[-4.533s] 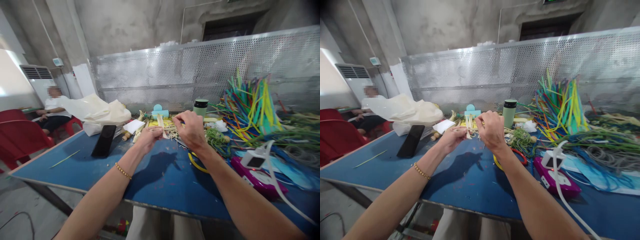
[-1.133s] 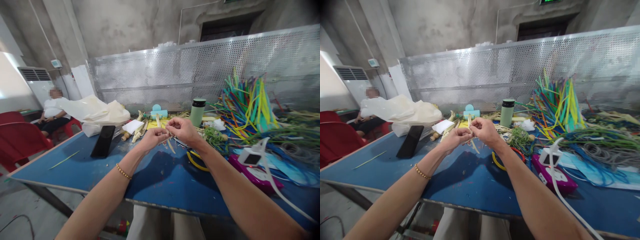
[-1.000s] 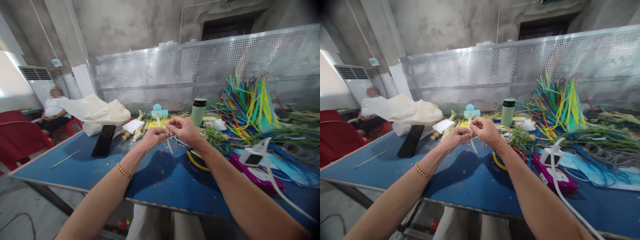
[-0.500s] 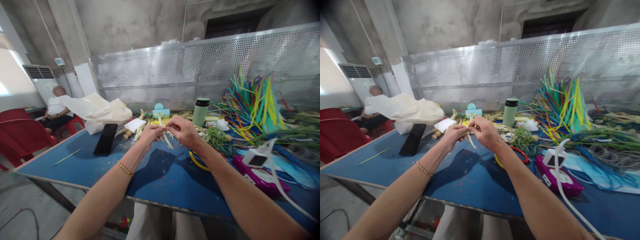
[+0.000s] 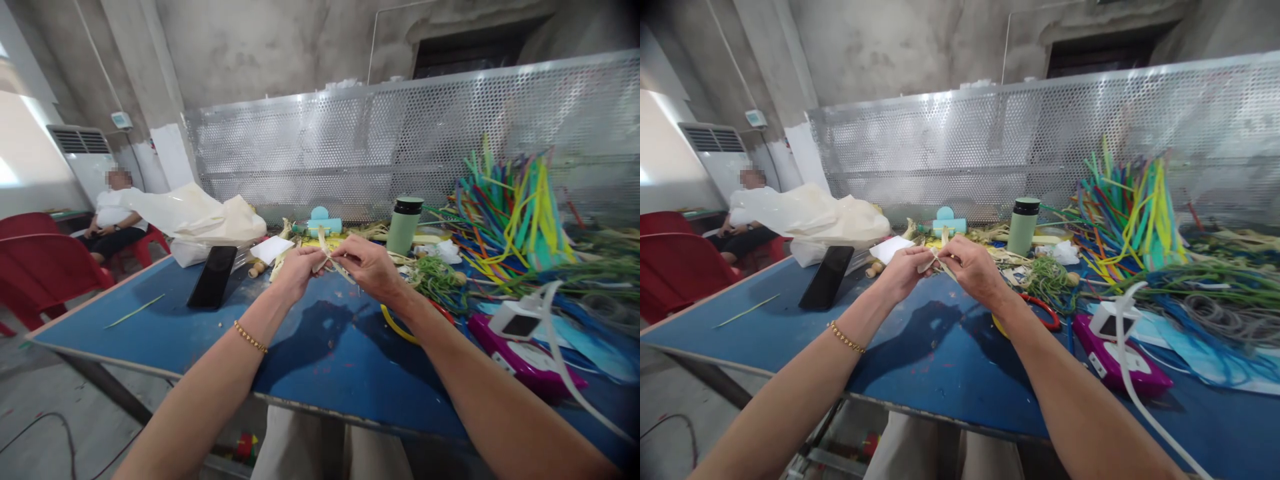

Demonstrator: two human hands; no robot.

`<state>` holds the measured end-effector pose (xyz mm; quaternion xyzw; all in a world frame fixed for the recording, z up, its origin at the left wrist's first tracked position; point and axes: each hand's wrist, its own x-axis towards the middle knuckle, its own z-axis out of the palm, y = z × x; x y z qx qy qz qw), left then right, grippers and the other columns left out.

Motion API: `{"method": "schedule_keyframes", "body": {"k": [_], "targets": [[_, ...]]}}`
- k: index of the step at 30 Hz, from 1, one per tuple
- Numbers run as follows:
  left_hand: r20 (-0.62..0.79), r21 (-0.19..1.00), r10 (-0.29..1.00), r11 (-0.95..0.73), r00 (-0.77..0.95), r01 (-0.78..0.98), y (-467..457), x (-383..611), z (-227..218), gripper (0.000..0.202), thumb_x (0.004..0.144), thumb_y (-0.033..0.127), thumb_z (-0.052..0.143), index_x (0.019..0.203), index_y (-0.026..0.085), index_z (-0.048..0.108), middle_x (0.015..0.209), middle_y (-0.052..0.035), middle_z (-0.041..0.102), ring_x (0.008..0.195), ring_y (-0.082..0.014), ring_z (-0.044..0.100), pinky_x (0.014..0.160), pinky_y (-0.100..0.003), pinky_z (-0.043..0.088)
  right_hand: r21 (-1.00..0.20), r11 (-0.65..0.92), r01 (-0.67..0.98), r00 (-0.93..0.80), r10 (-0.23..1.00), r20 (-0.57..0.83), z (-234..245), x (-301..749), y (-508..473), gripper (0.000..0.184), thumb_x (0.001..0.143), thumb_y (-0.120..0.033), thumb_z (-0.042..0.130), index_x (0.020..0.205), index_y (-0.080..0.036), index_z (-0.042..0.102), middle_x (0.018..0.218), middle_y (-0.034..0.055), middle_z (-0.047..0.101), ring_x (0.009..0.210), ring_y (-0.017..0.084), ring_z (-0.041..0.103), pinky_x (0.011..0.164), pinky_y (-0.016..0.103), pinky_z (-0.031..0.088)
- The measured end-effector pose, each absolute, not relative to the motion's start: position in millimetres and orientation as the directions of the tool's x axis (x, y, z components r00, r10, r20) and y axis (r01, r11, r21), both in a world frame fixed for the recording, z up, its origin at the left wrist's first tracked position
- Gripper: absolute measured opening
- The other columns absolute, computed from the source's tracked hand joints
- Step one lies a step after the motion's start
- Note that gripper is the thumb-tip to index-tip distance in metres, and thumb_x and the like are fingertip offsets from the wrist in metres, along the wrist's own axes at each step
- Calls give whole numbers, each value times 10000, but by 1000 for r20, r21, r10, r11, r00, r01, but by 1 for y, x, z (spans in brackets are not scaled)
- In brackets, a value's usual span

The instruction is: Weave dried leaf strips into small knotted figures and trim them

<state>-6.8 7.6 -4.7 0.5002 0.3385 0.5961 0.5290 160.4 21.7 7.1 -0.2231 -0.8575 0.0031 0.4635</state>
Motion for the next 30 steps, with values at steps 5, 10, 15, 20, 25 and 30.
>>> {"method": "schedule_keyframes", "body": {"k": [5, 10, 15, 20, 25, 30], "targets": [[248, 932, 967, -221, 60, -286, 7, -7, -5, 54, 603, 178, 679, 594, 134, 649, 582, -31, 599, 513, -100, 480, 529, -261, 321, -165, 888, 429, -488, 381, 785, 5, 162, 25, 137, 910, -194, 556, 855, -179, 680, 818, 46, 609, 775, 164, 583, 716, 275, 432], [255, 927, 964, -221, 77, -304, 7, -7, -4, 82, 640, 210, 688, 651, 130, 672, 641, -49, 635, 551, -113, 508, 553, -271, 341, -165, 886, 434, -497, 388, 776, 5, 163, 25, 141, 911, -182, 549, 861, -186, 681, 829, 47, 625, 783, 166, 591, 727, 270, 432], [260, 923, 959, -214, 110, -319, 4, -6, -4, 194, 678, 312, 740, 676, 129, 674, 661, -52, 636, 567, -114, 507, 565, -276, 339, -169, 878, 449, -503, 404, 764, 6, 164, 24, 161, 919, -195, 543, 862, -191, 693, 835, 45, 638, 773, 160, 597, 720, 260, 430], [267, 926, 959, -230, 90, -301, 7, -6, -8, 206, 633, 286, 782, 665, 121, 663, 651, -51, 641, 564, -104, 510, 581, -269, 345, -155, 879, 451, -514, 398, 759, 7, 166, 24, 161, 911, -204, 558, 868, -196, 713, 854, 42, 655, 779, 154, 614, 713, 250, 433], [276, 913, 959, -240, 65, -331, 8, -4, -9, 159, 597, 215, 778, 644, 121, 659, 628, -35, 631, 570, -103, 523, 589, -261, 373, -167, 871, 463, -510, 416, 753, 7, 166, 24, 164, 908, -210, 561, 880, -199, 722, 868, 45, 678, 796, 157, 627, 729, 256, 443], [272, 899, 962, -248, 16, -361, 8, -3, -7, 164, 586, 183, 782, 647, 120, 644, 604, -19, 619, 552, -94, 530, 588, -252, 398, -241, 865, 440, -440, 442, 782, 9, 164, 22, 133, 872, -224, 590, 855, -187, 717, 843, 49, 694, 749, 157, 617, 687, 257, 447]]}}
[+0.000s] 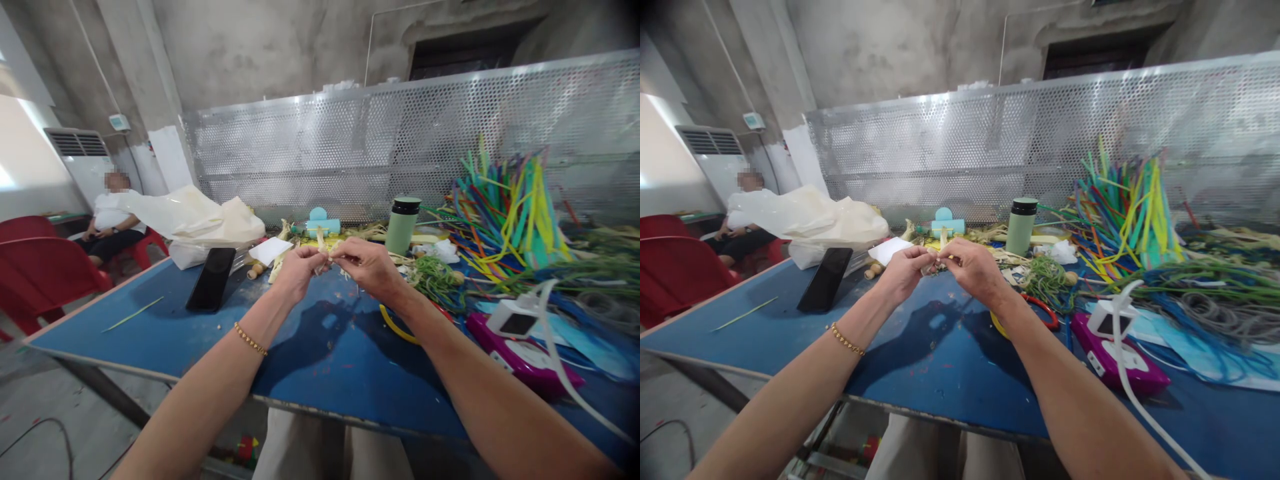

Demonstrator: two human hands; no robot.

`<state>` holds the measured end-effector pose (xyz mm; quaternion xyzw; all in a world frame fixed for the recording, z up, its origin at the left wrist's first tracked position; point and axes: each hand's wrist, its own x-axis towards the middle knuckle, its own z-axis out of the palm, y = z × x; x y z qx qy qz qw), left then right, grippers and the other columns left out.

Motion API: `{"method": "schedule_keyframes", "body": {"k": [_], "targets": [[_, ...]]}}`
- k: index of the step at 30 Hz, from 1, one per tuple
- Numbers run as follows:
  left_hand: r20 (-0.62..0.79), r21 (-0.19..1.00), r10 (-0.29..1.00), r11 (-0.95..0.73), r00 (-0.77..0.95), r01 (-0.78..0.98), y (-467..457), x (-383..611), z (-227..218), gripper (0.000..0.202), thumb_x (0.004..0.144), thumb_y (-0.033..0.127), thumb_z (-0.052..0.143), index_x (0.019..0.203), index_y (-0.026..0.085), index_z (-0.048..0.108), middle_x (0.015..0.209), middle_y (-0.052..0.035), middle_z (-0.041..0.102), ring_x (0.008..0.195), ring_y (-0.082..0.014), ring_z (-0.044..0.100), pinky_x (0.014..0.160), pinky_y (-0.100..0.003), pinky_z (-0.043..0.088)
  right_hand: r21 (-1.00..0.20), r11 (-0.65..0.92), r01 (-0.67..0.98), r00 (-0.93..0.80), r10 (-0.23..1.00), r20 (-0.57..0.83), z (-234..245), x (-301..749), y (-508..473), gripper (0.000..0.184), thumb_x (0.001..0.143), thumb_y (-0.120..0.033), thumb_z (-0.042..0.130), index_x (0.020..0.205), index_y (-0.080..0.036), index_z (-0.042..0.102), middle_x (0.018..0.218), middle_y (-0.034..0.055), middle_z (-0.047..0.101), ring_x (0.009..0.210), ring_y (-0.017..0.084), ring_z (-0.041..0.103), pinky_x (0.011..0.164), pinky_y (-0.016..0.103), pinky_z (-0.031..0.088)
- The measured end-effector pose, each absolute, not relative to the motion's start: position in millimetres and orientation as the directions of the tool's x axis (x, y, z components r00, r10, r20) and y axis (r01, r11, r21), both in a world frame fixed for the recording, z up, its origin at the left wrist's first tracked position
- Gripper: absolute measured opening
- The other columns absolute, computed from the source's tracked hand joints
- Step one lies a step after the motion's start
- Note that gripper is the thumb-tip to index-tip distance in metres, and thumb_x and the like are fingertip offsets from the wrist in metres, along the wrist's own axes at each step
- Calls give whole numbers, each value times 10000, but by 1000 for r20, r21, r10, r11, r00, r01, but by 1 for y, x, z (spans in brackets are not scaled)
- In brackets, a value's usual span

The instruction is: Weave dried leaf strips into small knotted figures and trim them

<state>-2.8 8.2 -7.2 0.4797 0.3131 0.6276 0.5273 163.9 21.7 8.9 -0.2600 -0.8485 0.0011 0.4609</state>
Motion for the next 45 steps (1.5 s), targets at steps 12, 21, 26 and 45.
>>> {"method": "schedule_keyframes", "body": {"k": [12, 21, 26, 45], "targets": [[355, 880, 934, -344, -27, -328, 10, 2, -12, 194, 598, 219, 792, 699, 110, 667, 652, -17, 639, 584, -92, 547, 635, -254, 421, -502, 667, 551, -262, 709, 655, 10, 157, 21, 215, 764, -318, 638, 631, -149, 654, 591, 24, 646, 543, 131, 539, 544, 253, 378], [348, 888, 937, -326, 10, -325, 9, 4, -14, 183, 604, 207, 783, 710, 111, 669, 646, -16, 627, 579, -91, 539, 612, -251, 397, -594, 609, 526, -253, 779, 574, 8, 157, 22, 197, 734, -285, 607, 587, -155, 617, 507, 2, 582, 490, 119, 494, 497, 243, 359], [359, 889, 933, -336, 17, -312, 8, 5, -14, 210, 599, 226, 799, 727, 113, 676, 653, -14, 628, 584, -92, 539, 622, -255, 398, -633, 589, 503, -259, 801, 539, 8, 157, 20, 218, 742, -308, 596, 580, -162, 592, 464, -10, 541, 470, 118, 478, 481, 243, 344], [150, 838, 988, -148, -38, -525, 9, 3, -13, 218, 563, 92, 769, 656, 136, 576, 608, 32, 555, 535, -65, 474, 503, -217, 311, -25, 795, 606, -547, 440, 712, -6, 143, 5, 126, 825, -231, 665, 886, -188, 563, 885, 69, 592, 765, 189, 555, 658, 287, 401]]}}
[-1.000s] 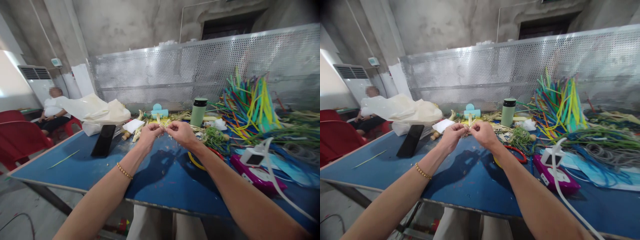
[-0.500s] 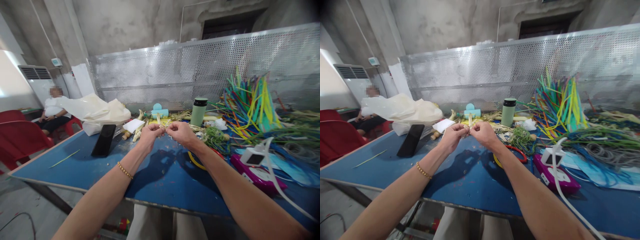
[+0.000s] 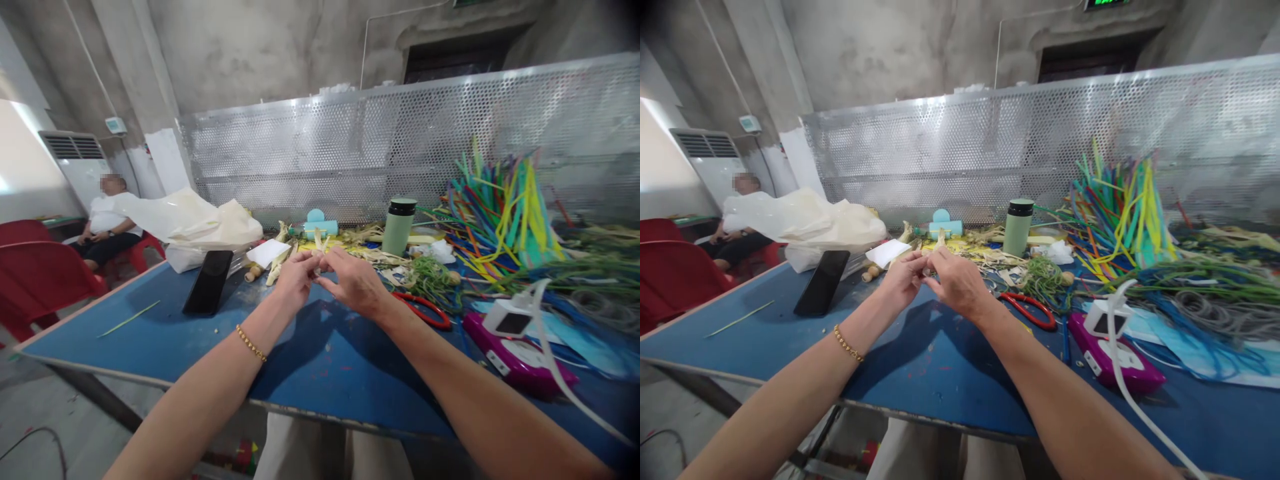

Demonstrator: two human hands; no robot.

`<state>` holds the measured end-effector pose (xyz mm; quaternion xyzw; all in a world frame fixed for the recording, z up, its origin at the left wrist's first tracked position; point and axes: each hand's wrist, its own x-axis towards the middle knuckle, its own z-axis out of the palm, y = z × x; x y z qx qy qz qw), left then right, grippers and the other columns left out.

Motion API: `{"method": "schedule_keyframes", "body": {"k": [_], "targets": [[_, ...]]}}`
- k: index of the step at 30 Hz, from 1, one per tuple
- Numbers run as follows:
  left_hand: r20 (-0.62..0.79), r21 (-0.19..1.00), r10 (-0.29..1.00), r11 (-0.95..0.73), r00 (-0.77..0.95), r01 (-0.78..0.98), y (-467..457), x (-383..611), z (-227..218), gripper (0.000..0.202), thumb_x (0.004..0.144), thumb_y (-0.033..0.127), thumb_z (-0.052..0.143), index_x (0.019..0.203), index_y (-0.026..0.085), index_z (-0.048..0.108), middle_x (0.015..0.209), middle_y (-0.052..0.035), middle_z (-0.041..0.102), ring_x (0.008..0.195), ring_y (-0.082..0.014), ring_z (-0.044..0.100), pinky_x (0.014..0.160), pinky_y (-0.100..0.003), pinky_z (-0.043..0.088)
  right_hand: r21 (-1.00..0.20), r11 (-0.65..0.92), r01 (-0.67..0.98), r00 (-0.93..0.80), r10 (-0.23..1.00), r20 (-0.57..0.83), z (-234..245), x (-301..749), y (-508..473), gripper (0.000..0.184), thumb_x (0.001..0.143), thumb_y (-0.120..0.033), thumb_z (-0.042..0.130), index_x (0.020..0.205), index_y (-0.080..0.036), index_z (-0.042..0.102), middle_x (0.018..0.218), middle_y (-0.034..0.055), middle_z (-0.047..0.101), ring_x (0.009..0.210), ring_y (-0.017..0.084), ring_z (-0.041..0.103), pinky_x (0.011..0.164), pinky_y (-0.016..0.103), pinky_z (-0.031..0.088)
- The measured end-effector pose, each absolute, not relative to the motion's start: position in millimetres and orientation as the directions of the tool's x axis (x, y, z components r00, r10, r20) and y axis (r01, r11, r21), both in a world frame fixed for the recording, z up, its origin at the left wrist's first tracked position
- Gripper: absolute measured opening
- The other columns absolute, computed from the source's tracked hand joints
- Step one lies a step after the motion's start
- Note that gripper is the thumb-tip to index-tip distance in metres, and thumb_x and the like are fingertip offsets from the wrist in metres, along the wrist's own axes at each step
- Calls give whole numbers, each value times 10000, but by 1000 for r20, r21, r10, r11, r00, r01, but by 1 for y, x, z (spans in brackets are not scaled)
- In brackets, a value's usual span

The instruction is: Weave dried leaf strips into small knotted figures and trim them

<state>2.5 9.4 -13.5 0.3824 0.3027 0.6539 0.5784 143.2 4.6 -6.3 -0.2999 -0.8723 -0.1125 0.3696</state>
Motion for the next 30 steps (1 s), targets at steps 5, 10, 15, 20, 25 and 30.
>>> {"method": "schedule_keyframes", "body": {"k": [5, 10, 15, 20, 25, 30], "targets": [[140, 834, 990, -126, -15, -538, 10, 5, -15, 217, 560, 114, 782, 683, 131, 605, 649, 15, 603, 578, -81, 542, 574, -225, 379, -103, 811, 576, -456, 423, 783, -4, 145, 11, 120, 847, -166, 569, 734, -195, 542, 799, 36, 552, 675, 144, 503, 622, 267, 379], [166, 840, 986, -129, 23, -527, 11, 2, -15, 233, 576, 158, 801, 729, 130, 627, 671, 2, 624, 599, -95, 581, 585, -231, 383, -353, 787, 507, -241, 522, 818, 0, 147, 18, 99, 806, -201, 577, 727, -198, 519, 688, 4, 569, 575, 118, 496, 580, 256, 391], [167, 854, 984, -110, 67, -508, 9, 3, -12, 226, 580, 162, 798, 728, 128, 630, 663, -1, 626, 612, -118, 613, 577, -238, 378, -571, 713, 407, -147, 668, 730, -1, 148, 23, 103, 785, -272, 588, 744, -197, 532, 649, 8, 611, 565, 134, 564, 573, 265, 440], [183, 862, 980, -120, 82, -493, 8, 3, -9, 203, 600, 166, 784, 731, 121, 635, 668, -9, 632, 612, -120, 622, 584, -237, 385, -618, 686, 385, -95, 695, 712, -2, 147, 24, 140, 769, -317, 592, 729, -195, 534, 658, 20, 620, 579, 142, 572, 582, 274, 468], [149, 863, 982, -73, 114, -499, 7, 2, -7, 177, 614, 142, 754, 735, 119, 626, 675, -9, 633, 606, -125, 625, 582, -243, 384, -648, 657, 385, -46, 715, 697, -2, 147, 24, 144, 749, -320, 597, 702, -199, 533, 646, 22, 627, 586, 148, 584, 586, 271, 479], [152, 869, 979, -69, 133, -491, 5, 2, -6, 163, 626, 134, 738, 733, 116, 617, 679, -17, 632, 611, -127, 626, 587, -249, 387, -653, 637, 409, -1, 716, 698, -2, 145, 22, 139, 732, -306, 593, 677, -204, 516, 621, 22, 609, 566, 150, 575, 563, 272, 463]]}}
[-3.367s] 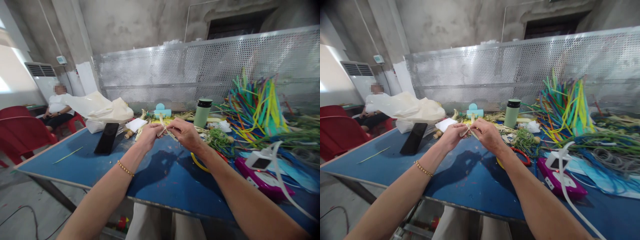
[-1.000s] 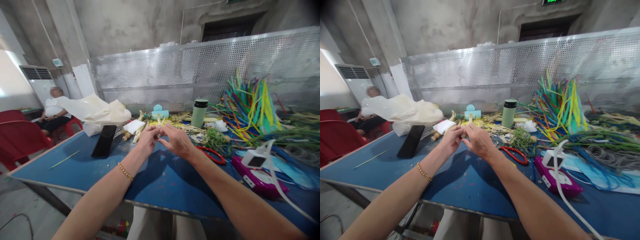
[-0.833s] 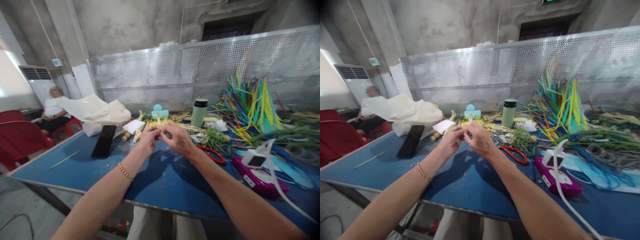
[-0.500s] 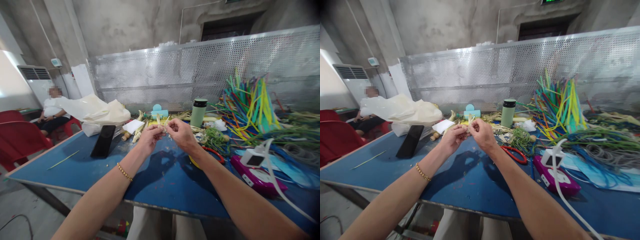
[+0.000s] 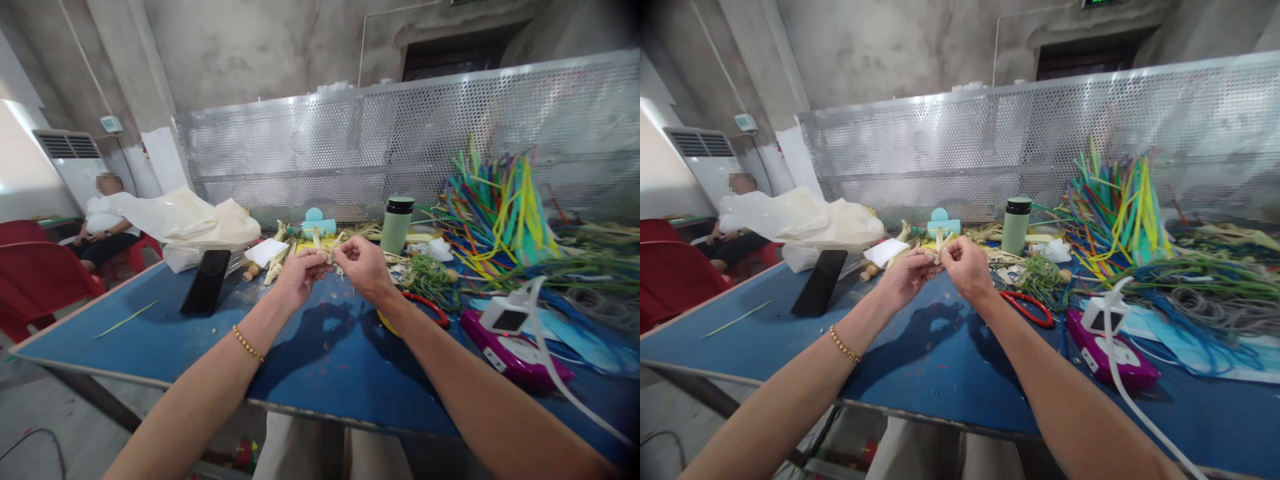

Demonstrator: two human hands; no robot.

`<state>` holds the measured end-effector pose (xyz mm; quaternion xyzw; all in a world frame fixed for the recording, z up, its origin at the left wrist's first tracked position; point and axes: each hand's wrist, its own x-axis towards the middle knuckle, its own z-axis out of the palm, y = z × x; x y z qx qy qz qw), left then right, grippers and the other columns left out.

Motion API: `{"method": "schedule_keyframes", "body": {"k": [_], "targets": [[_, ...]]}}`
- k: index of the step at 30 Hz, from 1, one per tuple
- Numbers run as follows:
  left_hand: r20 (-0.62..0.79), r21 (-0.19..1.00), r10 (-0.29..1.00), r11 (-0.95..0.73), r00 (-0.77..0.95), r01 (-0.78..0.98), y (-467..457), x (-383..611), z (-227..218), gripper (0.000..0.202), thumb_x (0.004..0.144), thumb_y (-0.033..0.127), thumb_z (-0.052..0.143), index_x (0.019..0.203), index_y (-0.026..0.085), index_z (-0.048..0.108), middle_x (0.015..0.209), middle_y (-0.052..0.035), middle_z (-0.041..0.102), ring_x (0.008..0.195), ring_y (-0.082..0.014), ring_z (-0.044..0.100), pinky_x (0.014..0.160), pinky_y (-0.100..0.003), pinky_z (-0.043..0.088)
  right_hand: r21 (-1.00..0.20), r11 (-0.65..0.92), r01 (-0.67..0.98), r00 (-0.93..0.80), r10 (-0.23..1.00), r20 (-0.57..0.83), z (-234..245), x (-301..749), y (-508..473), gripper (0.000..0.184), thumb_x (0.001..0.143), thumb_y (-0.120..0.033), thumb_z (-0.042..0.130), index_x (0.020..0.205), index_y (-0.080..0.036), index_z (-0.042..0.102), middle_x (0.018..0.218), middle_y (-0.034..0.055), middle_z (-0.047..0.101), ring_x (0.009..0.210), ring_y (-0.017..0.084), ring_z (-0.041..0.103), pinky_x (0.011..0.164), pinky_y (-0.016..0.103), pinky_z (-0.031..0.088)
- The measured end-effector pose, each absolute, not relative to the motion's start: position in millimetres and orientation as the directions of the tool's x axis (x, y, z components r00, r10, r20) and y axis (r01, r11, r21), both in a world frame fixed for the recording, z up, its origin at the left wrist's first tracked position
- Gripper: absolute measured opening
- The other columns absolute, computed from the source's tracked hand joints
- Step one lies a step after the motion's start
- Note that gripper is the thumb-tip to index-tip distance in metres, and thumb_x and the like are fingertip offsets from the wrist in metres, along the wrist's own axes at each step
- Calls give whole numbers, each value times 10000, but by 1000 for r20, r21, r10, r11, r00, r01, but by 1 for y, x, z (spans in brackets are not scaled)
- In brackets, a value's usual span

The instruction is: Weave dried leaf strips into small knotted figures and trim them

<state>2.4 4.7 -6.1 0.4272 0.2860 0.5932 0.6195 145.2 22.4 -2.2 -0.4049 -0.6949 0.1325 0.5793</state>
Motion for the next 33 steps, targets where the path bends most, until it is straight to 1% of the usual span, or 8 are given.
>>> {"method": "schedule_keyframes", "body": {"k": [5, 8, 14, 16, 20, 23, 29, 33], "targets": [[160, 877, 979, -84, 122, -474, 2, 4, -6, 148, 621, 139, 742, 709, 117, 625, 655, -18, 631, 599, -133, 628, 583, -251, 394, -665, 616, 423, 27, 725, 688, -3, 145, 23, 134, 718, -301, 596, 679, -207, 508, 615, 20, 608, 562, 149, 568, 544, 265, 451], [164, 880, 980, -94, 112, -466, 2, 4, -7, 149, 626, 142, 752, 714, 115, 635, 653, -20, 636, 591, -128, 624, 590, -251, 401, -685, 614, 391, 17, 740, 673, -2, 145, 23, 142, 707, -303, 606, 673, -204, 509, 607, 19, 599, 551, 144, 554, 522, 261, 437], [175, 877, 980, -113, 92, -466, 5, 2, -8, 136, 636, 143, 750, 700, 113, 634, 640, -20, 627, 558, -111, 593, 585, -252, 401, -834, 532, 149, -112, 847, 520, 5, 147, 19, 245, 714, -397, 663, 740, -185, 544, 530, -27, 553, 412, 92, 443, 412, 236, 354], [187, 875, 979, -128, 82, -467, 5, 1, -7, 139, 627, 136, 748, 699, 118, 631, 649, -18, 630, 560, -106, 585, 594, -253, 405, -856, 504, 113, -154, 860, 486, 7, 148, 16, 271, 696, -402, 698, 741, -175, 556, 505, -38, 534, 404, 85, 432, 407, 229, 344], [216, 880, 974, -163, 69, -447, 4, 2, -7, 138, 617, 144, 745, 698, 125, 635, 632, -8, 618, 553, -106, 580, 595, -255, 399, -854, 503, 130, -177, 860, 480, 9, 150, 14, 262, 681, -374, 720, 729, -168, 565, 506, -35, 532, 429, 88, 449, 424, 230, 356], [250, 886, 966, -199, 70, -418, 3, 2, -7, 146, 617, 166, 754, 691, 125, 636, 610, -5, 606, 551, -108, 577, 589, -256, 386, -824, 542, 164, -152, 839, 522, 7, 150, 17, 261, 683, -376, 716, 707, -180, 546, 510, -31, 532, 443, 95, 452, 433, 236, 359], [223, 886, 971, -164, 88, -434, 2, 4, -8, 145, 608, 170, 758, 679, 116, 644, 610, -10, 609, 564, -115, 587, 611, -262, 396, -761, 599, 249, -135, 800, 585, 3, 150, 22, 222, 696, -361, 673, 680, -192, 530, 523, -19, 534, 472, 110, 463, 448, 243, 356], [259, 883, 960, -192, 103, -429, 2, 5, -8, 202, 600, 202, 808, 687, 114, 648, 626, -5, 610, 577, -99, 569, 617, -252, 391, -752, 598, 276, -104, 797, 596, 3, 149, 21, 173, 686, -325, 641, 676, -194, 528, 525, -18, 541, 481, 114, 472, 462, 244, 369]]}}
